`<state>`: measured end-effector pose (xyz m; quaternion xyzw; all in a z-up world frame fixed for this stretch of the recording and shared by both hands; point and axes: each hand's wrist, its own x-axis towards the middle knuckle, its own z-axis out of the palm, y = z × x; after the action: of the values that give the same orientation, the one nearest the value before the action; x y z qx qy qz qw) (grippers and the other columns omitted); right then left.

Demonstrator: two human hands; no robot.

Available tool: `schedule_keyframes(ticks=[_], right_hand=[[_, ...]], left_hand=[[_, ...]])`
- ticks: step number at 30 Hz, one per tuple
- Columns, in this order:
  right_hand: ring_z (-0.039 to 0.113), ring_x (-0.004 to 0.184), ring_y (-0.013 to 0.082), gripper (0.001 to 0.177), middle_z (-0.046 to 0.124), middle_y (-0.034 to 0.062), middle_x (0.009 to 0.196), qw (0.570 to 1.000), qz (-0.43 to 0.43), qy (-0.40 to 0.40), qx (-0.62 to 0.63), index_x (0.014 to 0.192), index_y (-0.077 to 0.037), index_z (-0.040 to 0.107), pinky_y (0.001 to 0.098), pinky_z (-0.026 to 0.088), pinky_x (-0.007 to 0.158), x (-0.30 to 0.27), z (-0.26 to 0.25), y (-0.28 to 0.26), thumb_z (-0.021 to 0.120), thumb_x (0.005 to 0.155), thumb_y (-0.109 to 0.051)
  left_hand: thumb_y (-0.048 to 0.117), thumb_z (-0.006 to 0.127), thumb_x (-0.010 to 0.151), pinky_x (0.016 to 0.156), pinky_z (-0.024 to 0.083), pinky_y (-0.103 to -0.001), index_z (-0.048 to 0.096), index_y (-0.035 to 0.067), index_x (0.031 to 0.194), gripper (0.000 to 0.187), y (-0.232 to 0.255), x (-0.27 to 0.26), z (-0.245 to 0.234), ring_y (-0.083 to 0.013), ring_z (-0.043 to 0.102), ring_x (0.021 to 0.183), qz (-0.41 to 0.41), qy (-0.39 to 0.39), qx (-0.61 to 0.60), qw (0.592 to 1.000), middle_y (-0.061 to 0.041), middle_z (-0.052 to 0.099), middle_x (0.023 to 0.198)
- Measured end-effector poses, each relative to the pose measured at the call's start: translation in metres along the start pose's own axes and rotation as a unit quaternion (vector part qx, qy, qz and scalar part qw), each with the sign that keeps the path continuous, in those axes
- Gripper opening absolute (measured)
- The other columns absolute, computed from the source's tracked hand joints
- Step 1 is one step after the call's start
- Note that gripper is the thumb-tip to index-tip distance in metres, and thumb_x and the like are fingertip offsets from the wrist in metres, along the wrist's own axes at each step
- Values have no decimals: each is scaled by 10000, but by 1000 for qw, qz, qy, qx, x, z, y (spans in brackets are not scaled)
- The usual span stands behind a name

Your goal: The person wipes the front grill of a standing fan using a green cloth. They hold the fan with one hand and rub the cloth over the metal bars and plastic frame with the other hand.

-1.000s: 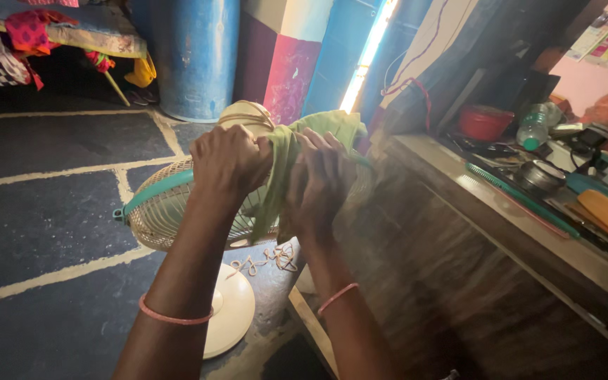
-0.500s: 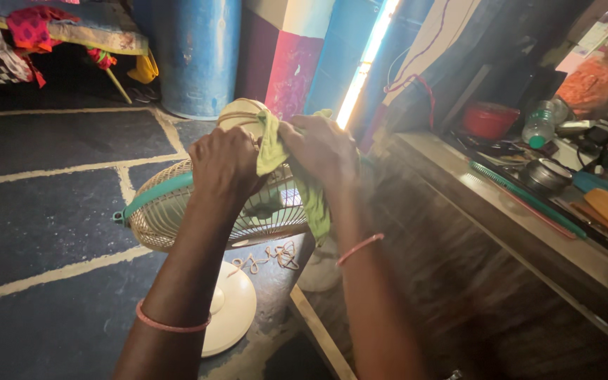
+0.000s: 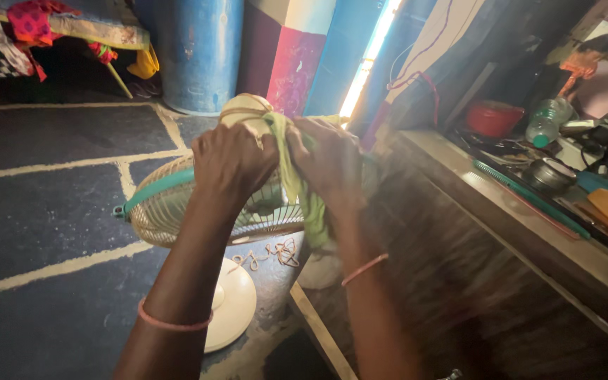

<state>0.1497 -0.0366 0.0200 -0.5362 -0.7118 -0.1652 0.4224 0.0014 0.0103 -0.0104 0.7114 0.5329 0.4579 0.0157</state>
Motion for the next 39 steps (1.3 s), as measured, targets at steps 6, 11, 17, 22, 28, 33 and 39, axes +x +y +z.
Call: schedule_keyframes(ticks=[6,11,17,22,28,33,39], right_hand=[[709,955,345,397,761,119,1003,954,175,-238,-41,1034,-201,793,447,532,892,43,-4,8,518,923,-465],[709,901,373,296,749,150,968,988,146,-29,-28,1015,-160,795,465,530,827,21,7,14,630,912,-383],[744,1052,334,175,751,124,1103,975,-187,70,101,1071,-89,722,414,561,958,-7,1,16,593,972,-153],[699,1096,336,276,750,91,1136,996,-45,-30,68,1149,-173,747,420,531,932,-3,-8,7,580,970,-299],[674,1066,353,450,742,93,1123,958,140,-244,-54,1098,-228,768,468,506,914,37,-13,2,484,952,-544],[690,1030,343,358,757,119,1059,982,109,-152,-17,1092,-225,773,438,517,914,20,-11,-3,534,943,-446],[722,1147,300,268,739,109,1185,980,-152,42,118,1176,-101,708,376,545,1028,-10,-9,10,536,1029,-243]], left_hand=[[341,659,859,680,495,-586,713,27,710,352,-10,-6,12,-435,690,686,115,143,6,983,-245,685,717],[426,675,897,684,488,-590,693,9,684,468,-7,-1,16,-448,685,685,70,63,14,995,-261,670,687],[347,589,870,789,519,-561,721,-3,704,409,0,4,5,-461,700,749,-9,4,-5,1000,-298,688,767],[392,604,889,782,510,-573,735,4,696,453,3,-2,9,-458,697,746,5,21,7,1000,-294,697,757],[434,679,841,663,506,-569,698,5,701,452,-3,-11,14,-445,696,705,74,40,6,996,-278,689,719],[301,609,910,690,509,-566,692,33,676,365,-3,-2,12,-440,692,697,31,36,24,999,-274,680,733],[406,597,924,665,507,-563,700,-13,656,508,5,-2,5,-464,684,656,14,21,-9,1000,-310,657,683]])
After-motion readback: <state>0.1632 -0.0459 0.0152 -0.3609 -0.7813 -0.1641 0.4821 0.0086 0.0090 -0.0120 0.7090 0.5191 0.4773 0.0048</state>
